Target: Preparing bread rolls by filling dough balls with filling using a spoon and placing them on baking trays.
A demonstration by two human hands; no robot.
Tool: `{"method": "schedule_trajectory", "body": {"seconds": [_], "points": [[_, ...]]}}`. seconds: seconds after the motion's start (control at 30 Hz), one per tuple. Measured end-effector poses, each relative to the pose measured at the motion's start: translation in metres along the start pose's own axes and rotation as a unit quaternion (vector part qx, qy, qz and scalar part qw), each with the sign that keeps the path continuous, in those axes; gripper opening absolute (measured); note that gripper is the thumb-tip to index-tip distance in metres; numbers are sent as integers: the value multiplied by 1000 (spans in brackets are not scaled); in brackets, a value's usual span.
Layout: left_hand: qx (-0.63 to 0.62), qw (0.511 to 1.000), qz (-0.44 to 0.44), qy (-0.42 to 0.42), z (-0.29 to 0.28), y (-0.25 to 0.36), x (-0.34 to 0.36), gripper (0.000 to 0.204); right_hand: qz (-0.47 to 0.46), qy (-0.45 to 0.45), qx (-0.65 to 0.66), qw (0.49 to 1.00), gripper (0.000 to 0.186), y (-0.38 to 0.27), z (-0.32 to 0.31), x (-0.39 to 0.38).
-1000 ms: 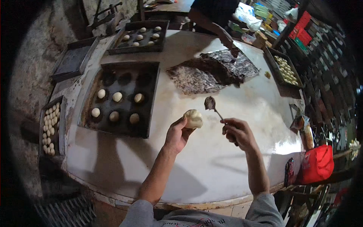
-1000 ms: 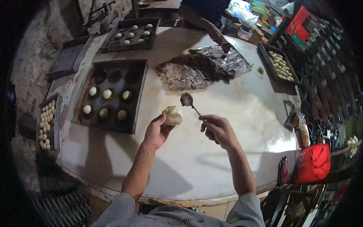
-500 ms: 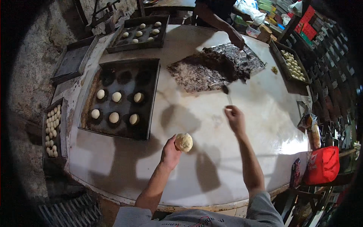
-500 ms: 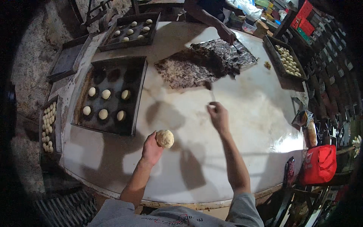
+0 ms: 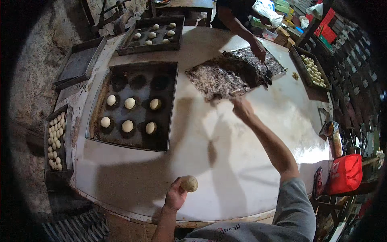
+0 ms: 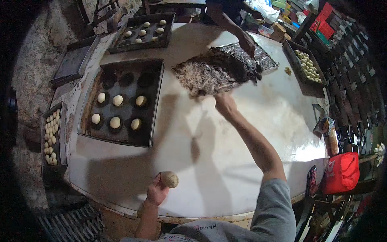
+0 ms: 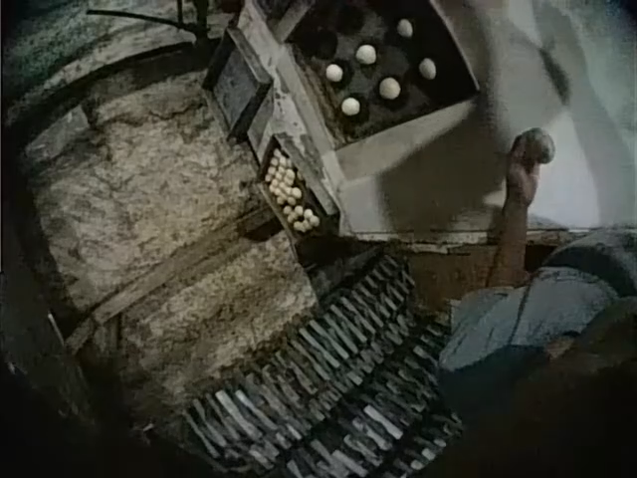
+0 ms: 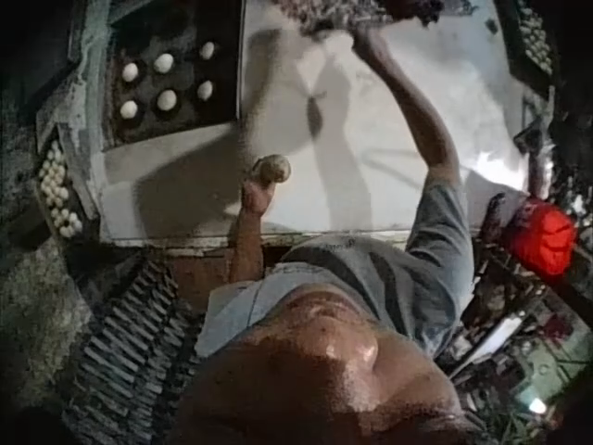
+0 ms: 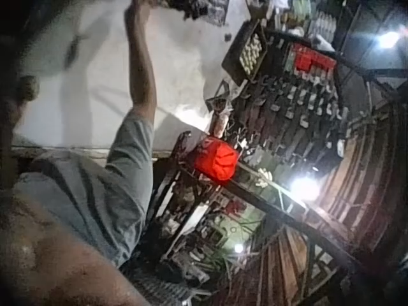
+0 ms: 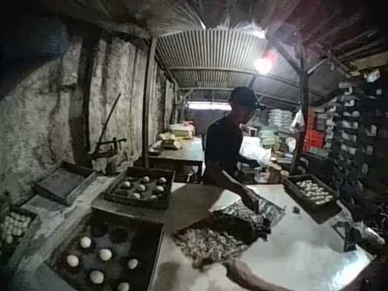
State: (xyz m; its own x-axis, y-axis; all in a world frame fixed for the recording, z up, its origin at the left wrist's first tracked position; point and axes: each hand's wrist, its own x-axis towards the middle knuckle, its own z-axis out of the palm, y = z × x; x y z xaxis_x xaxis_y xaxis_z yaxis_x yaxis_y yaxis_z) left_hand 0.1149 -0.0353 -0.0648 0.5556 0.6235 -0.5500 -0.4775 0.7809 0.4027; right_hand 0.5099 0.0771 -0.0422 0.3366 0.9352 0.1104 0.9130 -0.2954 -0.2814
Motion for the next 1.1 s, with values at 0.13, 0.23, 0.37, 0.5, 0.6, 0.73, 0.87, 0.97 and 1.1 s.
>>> {"method": "schedule_trajectory", "body": {"seconds": [0.13,0.23,0.37,0.5,0.6,0.73,0.87,0.97,1.1], "points": [[-19,999,-24,-42,-12,5,-5,29,-96,-12,123,988,26,0,-21,-29],[7,997,-8,-73,-5,9,-6,28,57,74,75,993,16,43,-52,23],[-5,1000,6,-11,-10,8,-8,31,203,118,-69,970,14,109,-39,90],[-49,998,39,-19,-24,16,-11,34,31,37,-20,999,13,54,8,71],[-35,998,42,21,-32,22,-5,36,-41,-37,-20,998,20,20,-16,49],[-34,997,23,58,-31,28,-6,37,7,-63,99,993,18,12,-103,48],[-34,998,53,-2,-36,38,-2,37,111,-82,197,971,17,3,-100,59],[-10,998,67,19,-27,30,-3,38,51,-8,97,994,18,39,-64,95],[5,999,32,-19,-7,23,-1,51,-3,-2,-135,991,16,102,-14,172]]}}
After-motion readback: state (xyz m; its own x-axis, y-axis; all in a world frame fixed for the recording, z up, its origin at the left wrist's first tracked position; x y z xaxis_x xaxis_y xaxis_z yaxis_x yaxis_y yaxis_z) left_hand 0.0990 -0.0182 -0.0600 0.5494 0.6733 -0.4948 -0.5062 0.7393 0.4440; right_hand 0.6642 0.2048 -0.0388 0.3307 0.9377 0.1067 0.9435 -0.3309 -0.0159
